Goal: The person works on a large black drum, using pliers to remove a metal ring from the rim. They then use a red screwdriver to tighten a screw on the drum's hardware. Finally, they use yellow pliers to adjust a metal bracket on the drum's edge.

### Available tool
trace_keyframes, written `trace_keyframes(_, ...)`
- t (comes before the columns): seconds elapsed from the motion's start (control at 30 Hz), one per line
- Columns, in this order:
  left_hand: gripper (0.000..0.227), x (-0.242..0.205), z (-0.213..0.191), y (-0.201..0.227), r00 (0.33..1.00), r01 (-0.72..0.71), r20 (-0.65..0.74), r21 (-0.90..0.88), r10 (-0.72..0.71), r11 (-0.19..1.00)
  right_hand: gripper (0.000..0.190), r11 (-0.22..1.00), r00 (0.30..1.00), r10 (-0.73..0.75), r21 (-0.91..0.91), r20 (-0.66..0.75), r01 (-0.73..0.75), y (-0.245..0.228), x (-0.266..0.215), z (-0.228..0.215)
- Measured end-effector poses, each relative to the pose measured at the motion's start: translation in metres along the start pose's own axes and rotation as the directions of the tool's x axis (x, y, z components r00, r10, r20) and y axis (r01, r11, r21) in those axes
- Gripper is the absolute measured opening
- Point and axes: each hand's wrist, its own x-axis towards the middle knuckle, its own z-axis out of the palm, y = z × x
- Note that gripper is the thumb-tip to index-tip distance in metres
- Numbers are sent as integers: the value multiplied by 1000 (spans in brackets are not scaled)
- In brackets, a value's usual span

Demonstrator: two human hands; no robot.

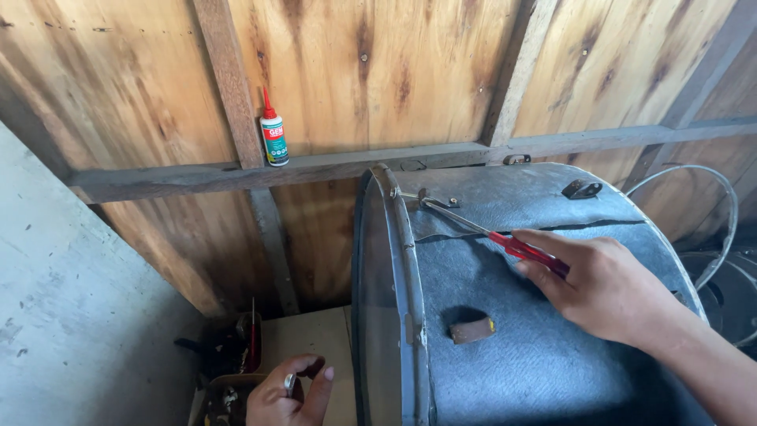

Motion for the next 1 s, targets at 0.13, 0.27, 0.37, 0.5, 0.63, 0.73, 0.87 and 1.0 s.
trace_keyframes(0.13,36,5,-1,1,997,69,16,72,-70,995,47,987,984,159,-23,79,-157,-13,-2,-7)
trace_keyframes(0.27,44,17,-3,-7,964,106,214,234,-158,966,46,991,986,135,-7,94,-135,-17,-1,-8)
trace_keyframes(0.37,47,31,1,-25,967,19,249,129,-50,992,45,993,991,110,-52,82,-106,-16,1,-7)
trace_keyframes(0.5,29,32,-21,25,987,-126,91,-76,133,989,42,991,985,123,-68,122,-115,-16,1,-12)
trace_keyframes(0.63,46,41,-40,80,956,-222,180,-76,232,972,24,994,989,89,-70,121,-81,-7,2,-6)
trace_keyframes(0.73,43,57,-42,102,937,-312,173,29,302,950,32,991,986,99,-106,134,-85,-5,6,-7)
trace_keyframes(0.87,39,74,-49,136,914,-381,157,26,373,924,34,984,971,162,-105,173,-146,-4,5,-6)
trace_keyframes(1.0,49,91,-48,161,884,-430,195,-16,424,903,37,985,968,143,-130,205,-117,-9,4,-13)
